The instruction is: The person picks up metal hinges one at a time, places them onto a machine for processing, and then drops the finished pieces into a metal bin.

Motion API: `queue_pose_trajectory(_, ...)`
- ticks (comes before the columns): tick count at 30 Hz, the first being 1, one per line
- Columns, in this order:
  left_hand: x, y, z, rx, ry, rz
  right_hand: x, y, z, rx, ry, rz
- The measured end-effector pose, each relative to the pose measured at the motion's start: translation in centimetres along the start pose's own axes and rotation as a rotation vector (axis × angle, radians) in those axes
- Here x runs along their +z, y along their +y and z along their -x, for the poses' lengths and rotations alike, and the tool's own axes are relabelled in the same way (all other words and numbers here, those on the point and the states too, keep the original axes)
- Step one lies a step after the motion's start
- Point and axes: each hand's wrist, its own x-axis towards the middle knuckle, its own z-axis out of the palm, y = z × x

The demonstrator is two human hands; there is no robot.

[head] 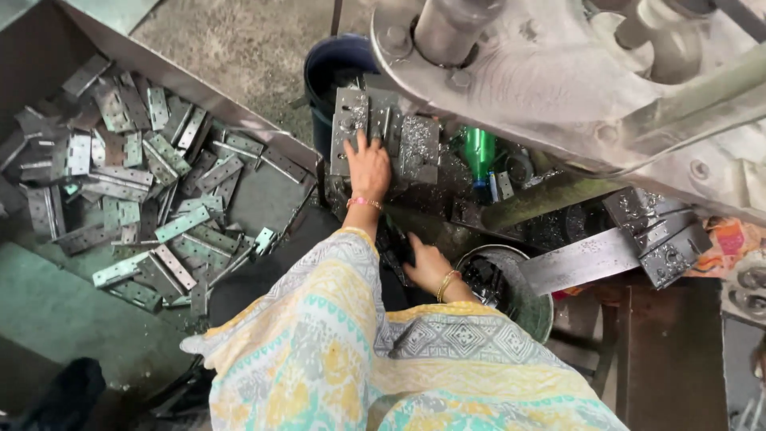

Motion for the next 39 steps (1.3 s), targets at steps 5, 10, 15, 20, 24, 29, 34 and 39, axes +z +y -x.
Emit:
queue_pose_trajectory(5, -0.2, 0.0, -1.1, -0.007, -0.033, 0.015, 6.4, 3.7, 0.2, 0.015, 0.098, -0.024)
queue_pose_trajectory(10, -0.5, -0.1, -0.1, 0.001, 0.032, -0.004, 6.2, 3.7, 0.4, 0.005, 0.150, -0.040)
queue_pose_trajectory(15, 0.4, 0.1, -0.4, -0.003, -0.032, 0.013, -0.7, -0.6, 0.4, 0.026, -0.020, 0.028)
queue_pose_trajectory(20, -0.3, -0.1, -1.1, -0.009, -0.054, 0.001, 2.4, 1.5, -0.4, 0.052, -0.025, 0.083)
queue_pose_trajectory(24, -1.0, -0.2, -0.8, 0.001, -0.039, -0.065, 14.5, 12.0, -1.3, -0.183, 0.270, -0.139)
queue_pose_trajectory(29, -1.0, -0.2, 1.0, 0.021, -0.045, -0.021, 11.7, 7.8, -0.2, -0.085, 0.243, -0.120)
queue_pose_trajectory(34, -1.5, 0.1, 1.4, 0.017, -0.137, -0.065, 5.1, 2.3, 0.2, 0.024, 0.133, -0.029)
queue_pose_trajectory(39, -1.8, 0.1, 0.1, -0.005, -0.148, -0.009, 1.0, 0.1, 0.4, 0.040, 0.000, 0.024)
